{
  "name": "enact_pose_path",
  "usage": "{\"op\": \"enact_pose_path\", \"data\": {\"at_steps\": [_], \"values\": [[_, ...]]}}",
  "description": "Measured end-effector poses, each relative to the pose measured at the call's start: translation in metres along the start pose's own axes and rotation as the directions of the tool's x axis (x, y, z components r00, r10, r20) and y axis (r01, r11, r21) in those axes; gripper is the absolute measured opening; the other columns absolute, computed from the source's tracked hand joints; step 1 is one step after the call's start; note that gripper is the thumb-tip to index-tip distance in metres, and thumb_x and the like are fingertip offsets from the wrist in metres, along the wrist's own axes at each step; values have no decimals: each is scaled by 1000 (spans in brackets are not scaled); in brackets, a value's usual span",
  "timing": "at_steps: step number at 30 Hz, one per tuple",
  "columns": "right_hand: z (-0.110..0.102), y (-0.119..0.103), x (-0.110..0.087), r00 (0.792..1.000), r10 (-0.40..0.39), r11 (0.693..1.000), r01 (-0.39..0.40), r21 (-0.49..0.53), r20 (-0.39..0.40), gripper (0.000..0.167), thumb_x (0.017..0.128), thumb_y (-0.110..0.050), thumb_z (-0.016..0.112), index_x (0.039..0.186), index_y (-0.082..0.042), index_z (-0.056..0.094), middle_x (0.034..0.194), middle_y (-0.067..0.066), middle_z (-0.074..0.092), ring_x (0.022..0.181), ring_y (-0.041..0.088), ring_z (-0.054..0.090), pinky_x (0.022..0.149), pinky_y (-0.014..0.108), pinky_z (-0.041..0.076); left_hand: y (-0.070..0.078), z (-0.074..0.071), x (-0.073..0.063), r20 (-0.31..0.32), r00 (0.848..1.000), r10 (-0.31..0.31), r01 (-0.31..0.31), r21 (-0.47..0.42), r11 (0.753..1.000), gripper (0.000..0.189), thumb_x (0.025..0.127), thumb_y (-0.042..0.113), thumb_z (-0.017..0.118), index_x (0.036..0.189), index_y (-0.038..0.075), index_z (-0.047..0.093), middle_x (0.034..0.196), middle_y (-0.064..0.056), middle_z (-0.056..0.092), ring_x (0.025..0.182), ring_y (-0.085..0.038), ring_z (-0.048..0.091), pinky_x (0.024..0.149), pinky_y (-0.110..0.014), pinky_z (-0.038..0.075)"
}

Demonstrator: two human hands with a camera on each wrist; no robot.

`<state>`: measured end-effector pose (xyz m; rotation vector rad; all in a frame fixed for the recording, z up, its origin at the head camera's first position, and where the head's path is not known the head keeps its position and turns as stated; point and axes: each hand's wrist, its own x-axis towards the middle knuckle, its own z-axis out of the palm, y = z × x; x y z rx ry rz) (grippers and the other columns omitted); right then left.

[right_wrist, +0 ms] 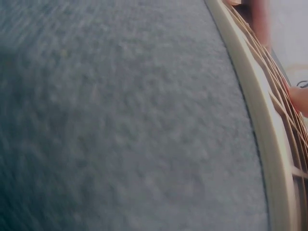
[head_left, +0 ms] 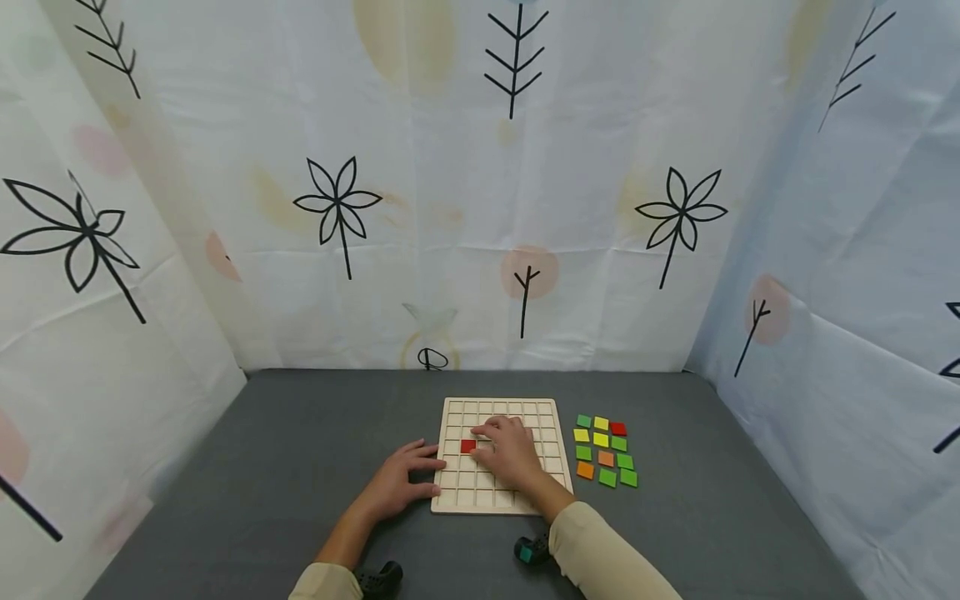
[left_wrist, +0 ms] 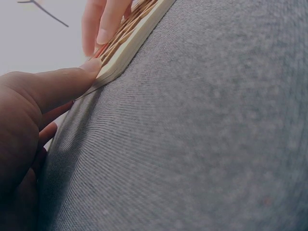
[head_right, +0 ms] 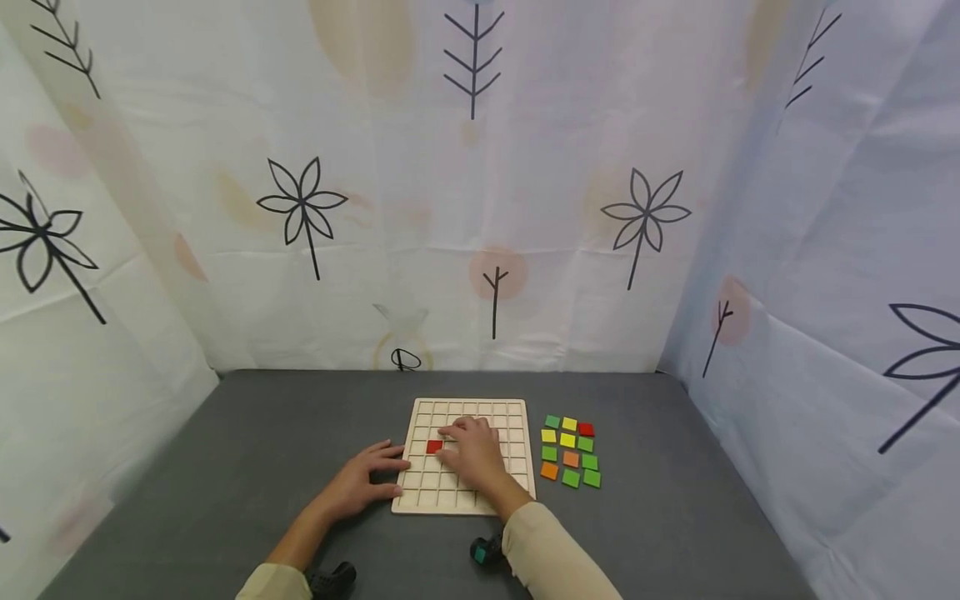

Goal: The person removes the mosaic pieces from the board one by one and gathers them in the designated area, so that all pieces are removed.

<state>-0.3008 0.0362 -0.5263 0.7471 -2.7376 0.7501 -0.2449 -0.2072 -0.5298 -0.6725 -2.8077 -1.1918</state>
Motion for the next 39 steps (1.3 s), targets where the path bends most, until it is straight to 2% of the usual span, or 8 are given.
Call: {"op": "enact_pose_path", "data": {"at_steps": [9, 39], "values": [[1, -8, 0, 1000, 7, 999, -8, -34, -22, 22, 90, -31, 68, 110, -23, 73, 120, 5, 55, 107, 29, 47, 86, 53, 36, -1, -1, 0, 2, 1000, 4, -4, 5, 1000, 45, 82, 36, 77, 120, 13, 71, 139, -15, 53, 137, -44, 32, 102, -68, 27], [4, -10, -2, 997, 29, 1000, -30, -6, -72, 20, 87, -29, 73, 106, -22, 75, 118, 4, 59, 105, 28, 49, 86, 52, 36, -4, 0, 0, 3, 1000, 21, -21, 7, 1000, 44, 82, 36, 77, 121, 15, 71, 140, -14, 53, 137, -43, 32, 101, -67, 28]]}}
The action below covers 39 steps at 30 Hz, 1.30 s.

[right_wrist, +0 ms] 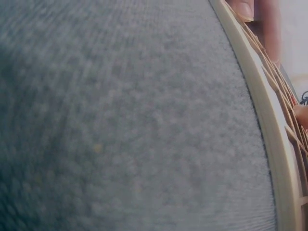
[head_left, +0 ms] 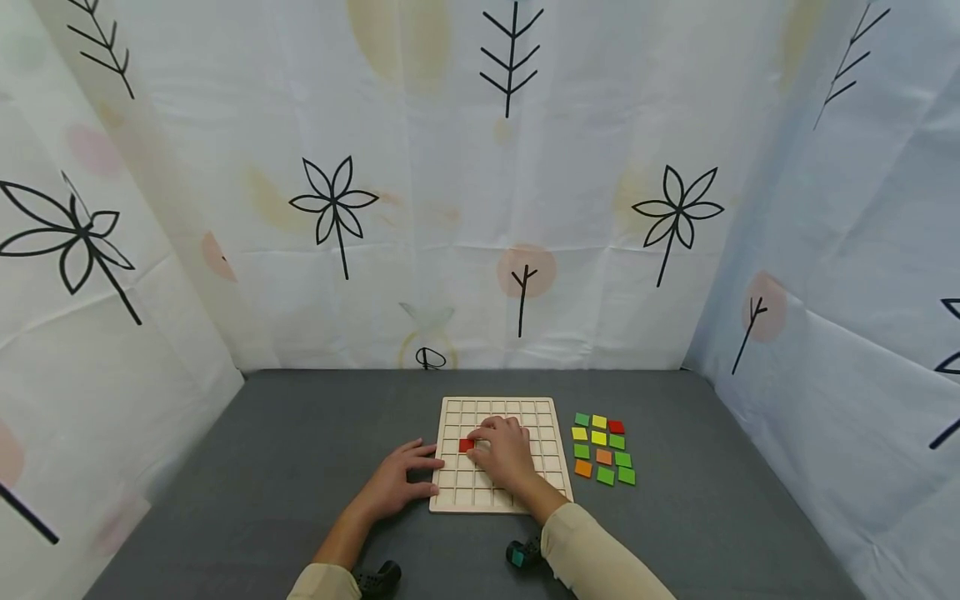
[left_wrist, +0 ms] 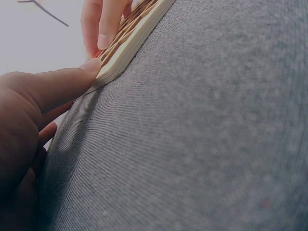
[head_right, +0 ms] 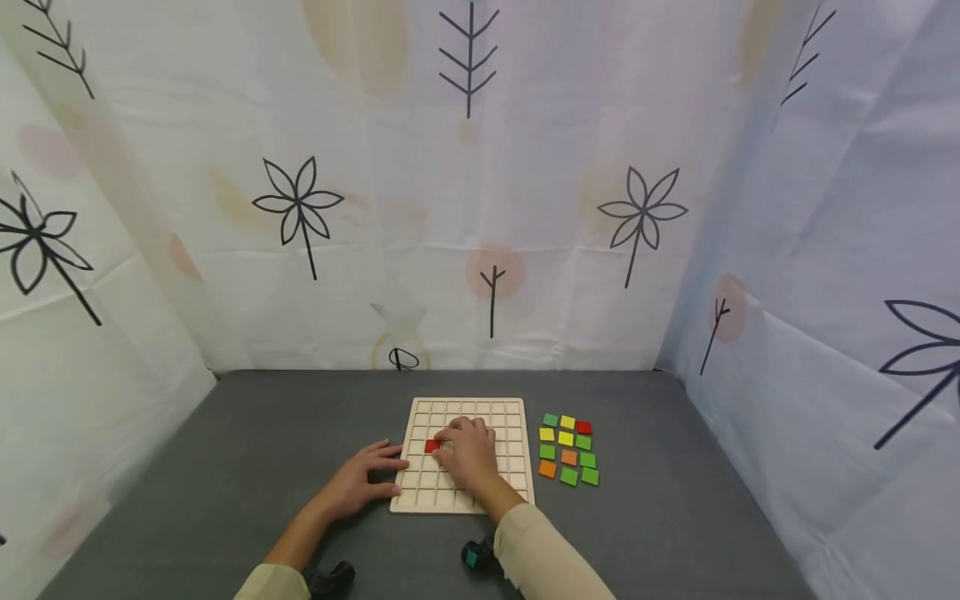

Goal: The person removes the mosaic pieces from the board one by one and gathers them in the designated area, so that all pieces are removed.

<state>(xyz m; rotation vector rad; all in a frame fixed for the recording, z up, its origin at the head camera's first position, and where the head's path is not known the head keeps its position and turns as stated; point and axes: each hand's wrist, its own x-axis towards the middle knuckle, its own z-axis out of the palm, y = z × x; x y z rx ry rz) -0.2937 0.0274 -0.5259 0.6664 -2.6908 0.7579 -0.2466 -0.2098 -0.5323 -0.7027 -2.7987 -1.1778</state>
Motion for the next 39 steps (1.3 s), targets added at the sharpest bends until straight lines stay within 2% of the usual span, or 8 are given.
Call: {"op": "enact_pose_path", "data": {"at_steps": [9, 16, 21, 26, 31, 34, 39], "values": [[-4, -5, 1, 999, 33, 999, -33, 9, 26, 16, 87, -27, 73, 102, -22, 74, 118, 3, 58, 105, 29, 48, 85, 51, 36, -1, 1, 0, -3, 1000, 0, 0, 6, 1000, 45, 82, 36, 77, 121, 15, 71, 139, -13, 53, 137, -43, 32, 102, -67, 27], [-12, -14, 10, 988, 110, 993, -113, 24, 106, 13, 85, -24, 76, 98, -21, 74, 117, 4, 57, 107, 31, 46, 85, 52, 34, -1, 0, 0, -1, 1000, 0, 0, 0, 1000, 45, 82, 37, 77, 121, 15, 71, 139, -14, 53, 137, -44, 32, 102, -68, 27], [-11, -16, 17, 980, 145, 989, -146, -2, 139, 12, 82, -22, 78, 93, -21, 73, 118, 6, 57, 109, 32, 45, 84, 51, 34, -1, 0, 0, 2, 1000, -1, 1, -3, 1000, 45, 82, 37, 77, 120, 14, 71, 139, -14, 53, 136, -44, 32, 102, -68, 27], [-7, -14, 16, 985, 141, 988, -146, 47, 96, 15, 79, -18, 81, 91, -19, 72, 114, 6, 59, 107, 32, 46, 84, 51, 36, -1, 0, 0, 9, 1000, -6, 6, 7, 1000, 45, 82, 38, 76, 121, 15, 71, 139, -14, 53, 137, -44, 32, 102, -67, 27], [-3, -12, 13, 993, 114, 982, -116, 146, 23, 18, 76, -11, 81, 90, -18, 71, 94, -1, 64, 92, 23, 48, 82, 47, 36, 1, 0, 0, 4, 1000, -4, 4, 0, 1000, 45, 82, 37, 76, 121, 14, 71, 139, -14, 53, 137, -44, 32, 102, -68, 26], [-1, -10, 11, 994, 112, 971, -113, 210, 19, 19, 78, -9, 79, 90, -19, 70, 86, -5, 63, 85, 18, 46, 82, 45, 35, 1, 0, 0, 2, 1000, 1, -1, 2, 1000, 45, 82, 37, 76, 121, 14, 71, 139, -14, 53, 137, -44, 32, 102, -68, 26], [2, -10, 8, 995, 99, 958, -103, 266, 29, 15, 83, -12, 75, 93, -21, 68, 82, -9, 59, 79, 14, 44, 80, 41, 35, 2, 0, 0, 2, 1000, -2, 2, 3, 1000, 46, 82, 36, 76, 121, 13, 71, 139, -15, 53, 136, -44, 32, 102, -68, 27]]}}
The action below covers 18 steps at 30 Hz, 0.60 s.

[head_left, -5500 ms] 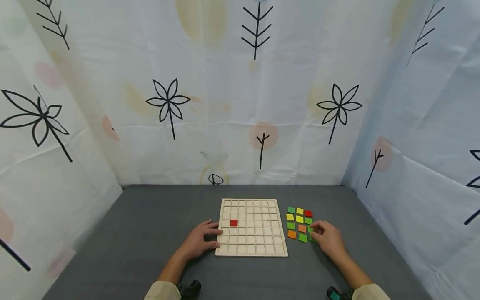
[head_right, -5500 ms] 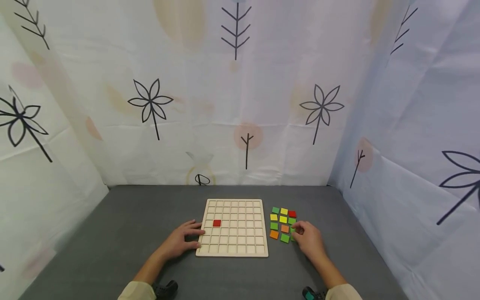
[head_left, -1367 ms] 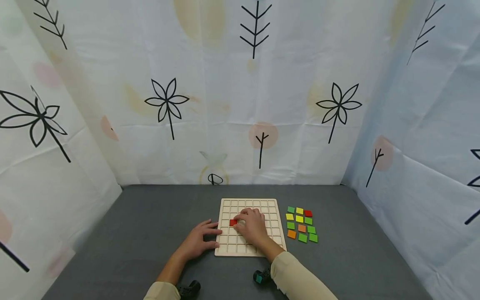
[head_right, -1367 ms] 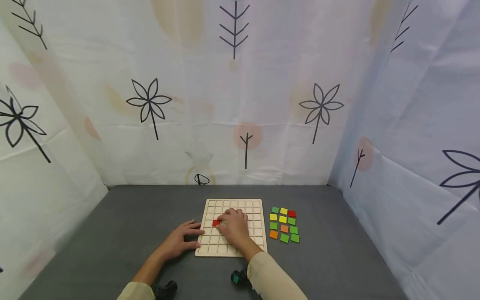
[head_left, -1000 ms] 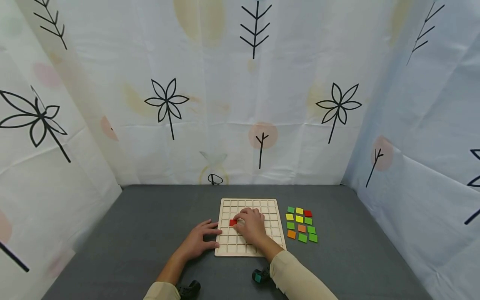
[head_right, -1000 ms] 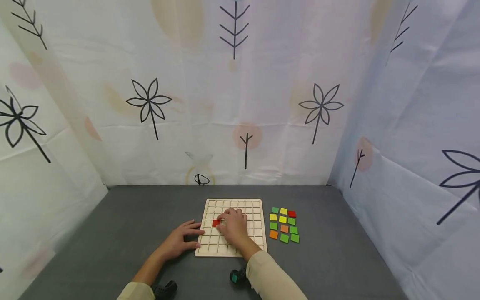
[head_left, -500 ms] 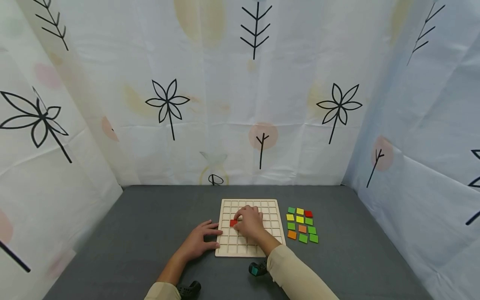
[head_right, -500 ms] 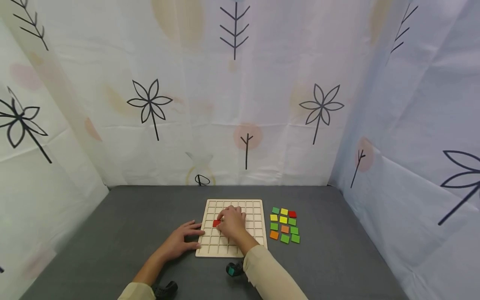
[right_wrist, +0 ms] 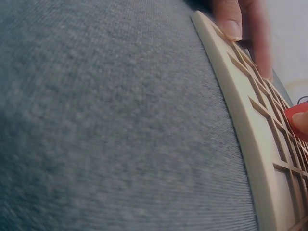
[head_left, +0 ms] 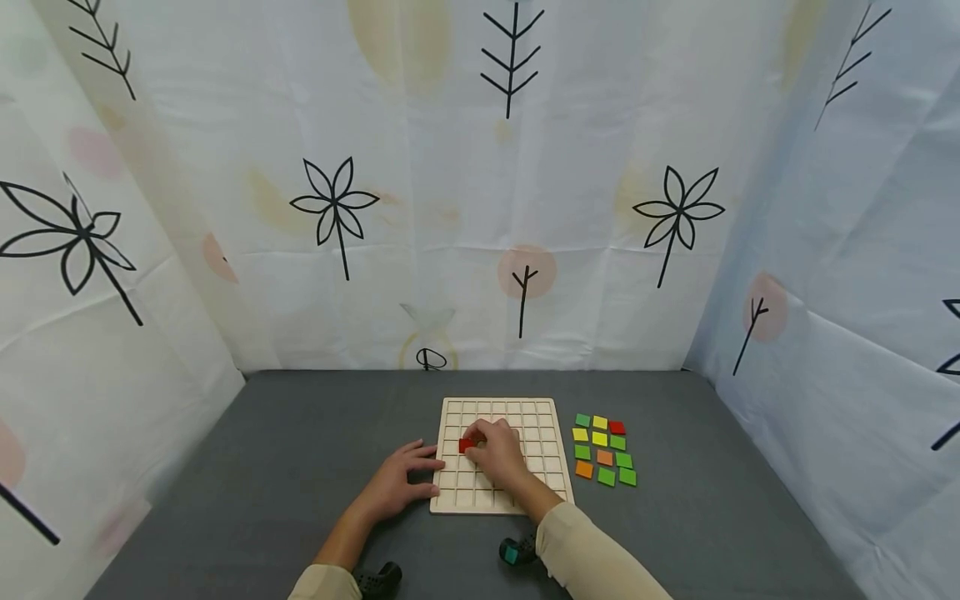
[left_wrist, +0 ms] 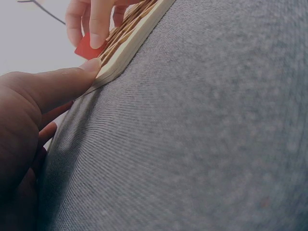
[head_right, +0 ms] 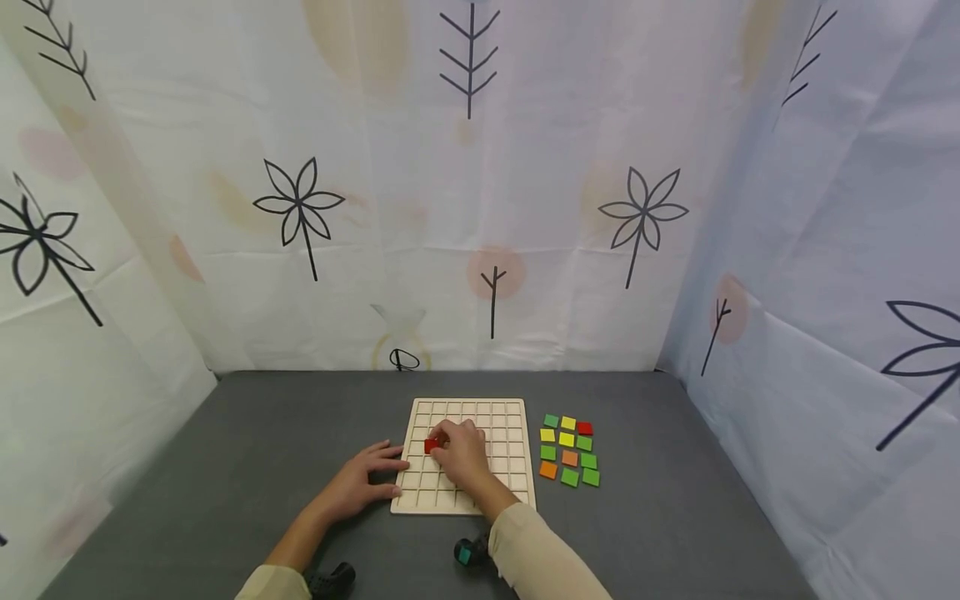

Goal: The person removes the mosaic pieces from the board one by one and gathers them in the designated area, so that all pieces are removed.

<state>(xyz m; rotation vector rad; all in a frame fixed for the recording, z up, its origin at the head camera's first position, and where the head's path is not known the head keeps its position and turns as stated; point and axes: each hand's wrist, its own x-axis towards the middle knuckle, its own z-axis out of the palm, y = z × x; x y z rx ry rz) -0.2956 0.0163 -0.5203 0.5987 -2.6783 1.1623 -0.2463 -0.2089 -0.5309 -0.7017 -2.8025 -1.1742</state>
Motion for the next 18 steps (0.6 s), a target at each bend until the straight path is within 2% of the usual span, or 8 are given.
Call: {"op": "enact_pose_path", "data": {"at_steps": [9, 18], "values": [[-6, 1, -7, 1000, -4, 997, 6, 83, -26, 13, 84, -7, 73, 92, -16, 69, 80, -7, 59, 74, 12, 47, 65, 30, 43, 0, 0, 0, -3, 1000, -4, 4, -1, 1000, 45, 82, 35, 77, 121, 13, 71, 139, -14, 53, 136, -44, 33, 102, -67, 27], [-22, 5, -12, 999, 46, 985, -42, 169, -20, 11, 87, -8, 72, 96, -14, 69, 85, -5, 63, 77, 13, 57, 69, 31, 49, 0, 1, 1, 6, 1000, -16, 16, -2, 1000, 45, 82, 35, 77, 121, 14, 71, 140, -13, 53, 137, -43, 32, 102, -67, 26]]}}
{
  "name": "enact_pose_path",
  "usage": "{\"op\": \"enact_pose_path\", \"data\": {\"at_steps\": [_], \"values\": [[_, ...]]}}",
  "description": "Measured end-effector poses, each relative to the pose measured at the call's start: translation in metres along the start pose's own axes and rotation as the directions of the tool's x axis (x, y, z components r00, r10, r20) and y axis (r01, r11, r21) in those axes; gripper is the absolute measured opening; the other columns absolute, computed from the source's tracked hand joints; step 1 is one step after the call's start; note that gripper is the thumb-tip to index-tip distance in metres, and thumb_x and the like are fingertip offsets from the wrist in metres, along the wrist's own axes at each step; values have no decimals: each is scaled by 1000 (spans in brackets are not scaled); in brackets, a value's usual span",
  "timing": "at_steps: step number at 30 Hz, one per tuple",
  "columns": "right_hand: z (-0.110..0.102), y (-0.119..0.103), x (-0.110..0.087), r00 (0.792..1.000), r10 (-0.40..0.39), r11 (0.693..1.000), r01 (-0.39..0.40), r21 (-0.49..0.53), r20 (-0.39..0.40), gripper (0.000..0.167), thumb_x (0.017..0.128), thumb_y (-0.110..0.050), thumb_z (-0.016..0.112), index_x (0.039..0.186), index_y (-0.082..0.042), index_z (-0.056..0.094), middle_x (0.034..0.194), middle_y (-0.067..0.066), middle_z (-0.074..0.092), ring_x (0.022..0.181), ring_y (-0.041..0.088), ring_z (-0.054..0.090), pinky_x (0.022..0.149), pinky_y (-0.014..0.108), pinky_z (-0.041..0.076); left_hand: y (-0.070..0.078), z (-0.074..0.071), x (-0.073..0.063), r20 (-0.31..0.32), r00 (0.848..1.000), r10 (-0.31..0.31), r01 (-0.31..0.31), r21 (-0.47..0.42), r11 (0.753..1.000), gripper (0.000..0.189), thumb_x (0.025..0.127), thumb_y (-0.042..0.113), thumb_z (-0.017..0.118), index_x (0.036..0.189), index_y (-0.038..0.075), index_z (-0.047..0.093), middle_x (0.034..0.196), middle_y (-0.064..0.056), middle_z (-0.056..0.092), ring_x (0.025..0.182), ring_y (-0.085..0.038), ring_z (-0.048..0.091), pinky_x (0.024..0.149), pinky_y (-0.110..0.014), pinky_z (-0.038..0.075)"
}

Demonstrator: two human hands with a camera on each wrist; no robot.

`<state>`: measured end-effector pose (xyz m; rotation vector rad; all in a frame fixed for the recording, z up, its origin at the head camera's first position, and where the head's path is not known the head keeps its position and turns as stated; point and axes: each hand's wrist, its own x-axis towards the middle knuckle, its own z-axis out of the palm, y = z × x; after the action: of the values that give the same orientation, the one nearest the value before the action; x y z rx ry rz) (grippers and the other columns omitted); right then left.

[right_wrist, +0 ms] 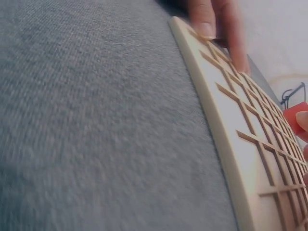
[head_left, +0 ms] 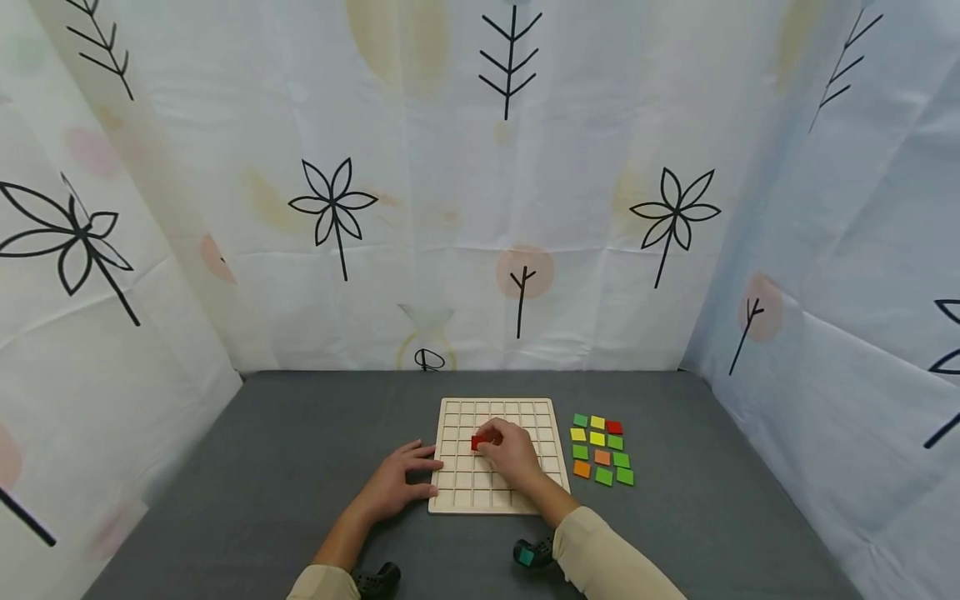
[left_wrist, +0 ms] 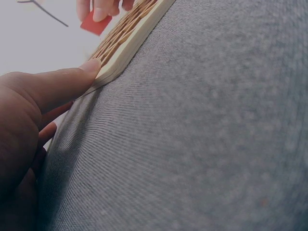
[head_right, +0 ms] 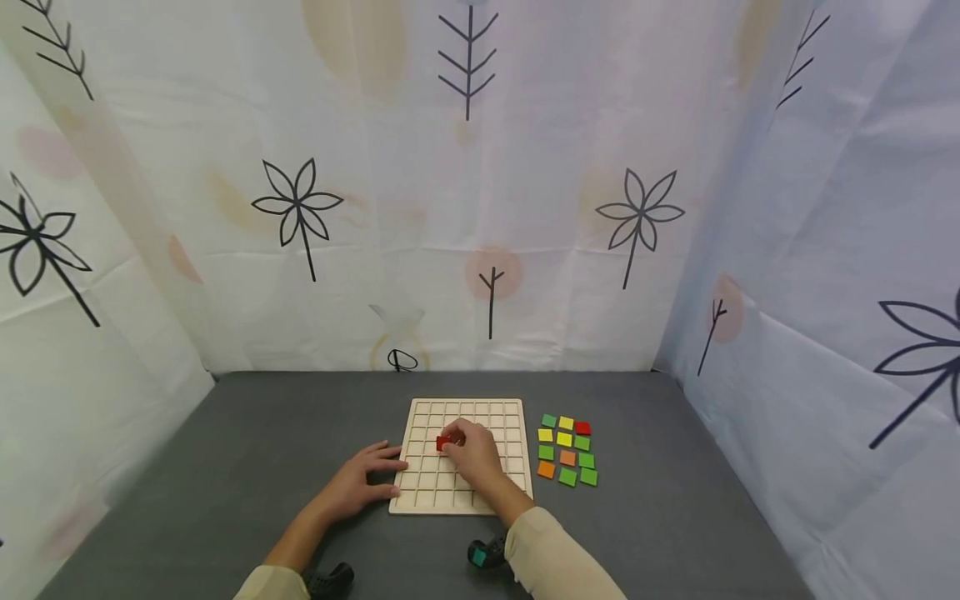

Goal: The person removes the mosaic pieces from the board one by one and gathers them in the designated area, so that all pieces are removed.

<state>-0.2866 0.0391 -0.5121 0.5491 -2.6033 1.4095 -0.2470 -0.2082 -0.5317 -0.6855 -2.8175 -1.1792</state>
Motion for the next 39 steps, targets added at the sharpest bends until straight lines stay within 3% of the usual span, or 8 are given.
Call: {"op": "enact_pose_path", "data": {"at_steps": [11, 19, 34, 39], "values": [[-29, 9, -7, 999, 19, 999, -17, 42, -38, 11, 87, -9, 73, 96, -14, 70, 89, -3, 65, 80, 16, 56, 71, 30, 49, -1, 0, -2, -5, 1000, 17, -17, 8, 1000, 45, 83, 36, 76, 121, 14, 70, 140, -13, 52, 137, -43, 32, 102, -67, 27], [-53, 21, -17, 993, 31, 998, -24, 65, -114, 11, 86, -6, 74, 94, -13, 70, 88, -2, 66, 79, 16, 56, 69, 31, 48, -2, 0, -3, -9, 1000, 27, -27, 6, 1000, 44, 83, 35, 76, 122, 13, 70, 140, -14, 52, 137, -44, 32, 101, -68, 27], [-92, 45, -38, 963, 97, 995, -97, 16, -250, 12, 84, -4, 75, 95, -7, 71, 79, 0, 63, 65, 14, 52, 53, 26, 44, -1, -1, -2, -2, 1000, 27, -27, 7, 1000, 45, 84, 36, 75, 122, 13, 70, 140, -15, 52, 137, -44, 32, 101, -67, 27], [-106, 53, -43, 948, 105, 994, -109, 4, -300, 12, 84, -3, 75, 95, -5, 72, 80, 2, 64, 67, 15, 52, 54, 25, 43, 0, -1, -2, 3, 1000, 29, -29, 5, 1000, 45, 84, 35, 75, 122, 12, 70, 140, -16, 52, 137, -44, 32, 102, -68, 27]]}}
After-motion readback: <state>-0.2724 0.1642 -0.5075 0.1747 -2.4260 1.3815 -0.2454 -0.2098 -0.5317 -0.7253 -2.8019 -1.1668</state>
